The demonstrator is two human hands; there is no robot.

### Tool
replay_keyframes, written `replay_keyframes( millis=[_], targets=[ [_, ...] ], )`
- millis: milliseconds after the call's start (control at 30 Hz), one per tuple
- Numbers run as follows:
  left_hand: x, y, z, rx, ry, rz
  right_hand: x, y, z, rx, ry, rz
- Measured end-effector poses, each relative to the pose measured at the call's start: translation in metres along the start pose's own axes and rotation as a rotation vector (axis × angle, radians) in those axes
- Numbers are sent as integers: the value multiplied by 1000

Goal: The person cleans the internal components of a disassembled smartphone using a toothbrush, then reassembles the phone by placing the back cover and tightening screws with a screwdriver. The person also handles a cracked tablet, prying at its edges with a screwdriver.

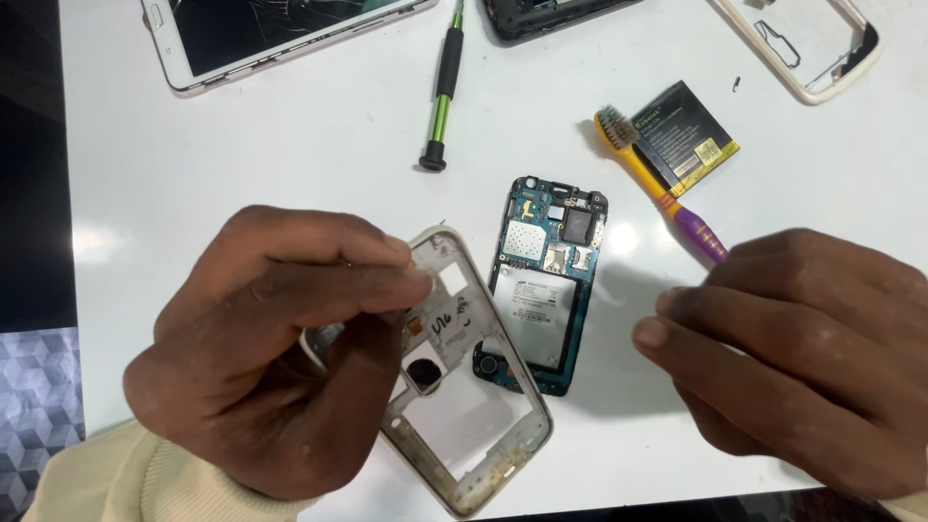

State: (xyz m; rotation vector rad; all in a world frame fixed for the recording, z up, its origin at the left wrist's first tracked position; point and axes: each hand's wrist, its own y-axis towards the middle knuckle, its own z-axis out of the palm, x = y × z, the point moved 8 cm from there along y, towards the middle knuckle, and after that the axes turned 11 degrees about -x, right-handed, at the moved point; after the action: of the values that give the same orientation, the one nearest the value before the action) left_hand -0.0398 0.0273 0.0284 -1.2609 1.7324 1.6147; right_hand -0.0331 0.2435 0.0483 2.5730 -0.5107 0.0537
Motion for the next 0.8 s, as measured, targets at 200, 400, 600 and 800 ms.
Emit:
replay_keyframes(
  millis=[200,400,600,800],
  targets=[
    [4,1,1,35,15,-34,-3,-16,-4,-45,52,24],
    [1,5,3,85,-9,-2,-14,-1,6,-118,70,73],
    [2,9,0,112,51,-3,-10,-19,38,-2,248,-67],
    [2,14,1,105,64,106,-4,-24,53,108,287,-80]
  ],
)
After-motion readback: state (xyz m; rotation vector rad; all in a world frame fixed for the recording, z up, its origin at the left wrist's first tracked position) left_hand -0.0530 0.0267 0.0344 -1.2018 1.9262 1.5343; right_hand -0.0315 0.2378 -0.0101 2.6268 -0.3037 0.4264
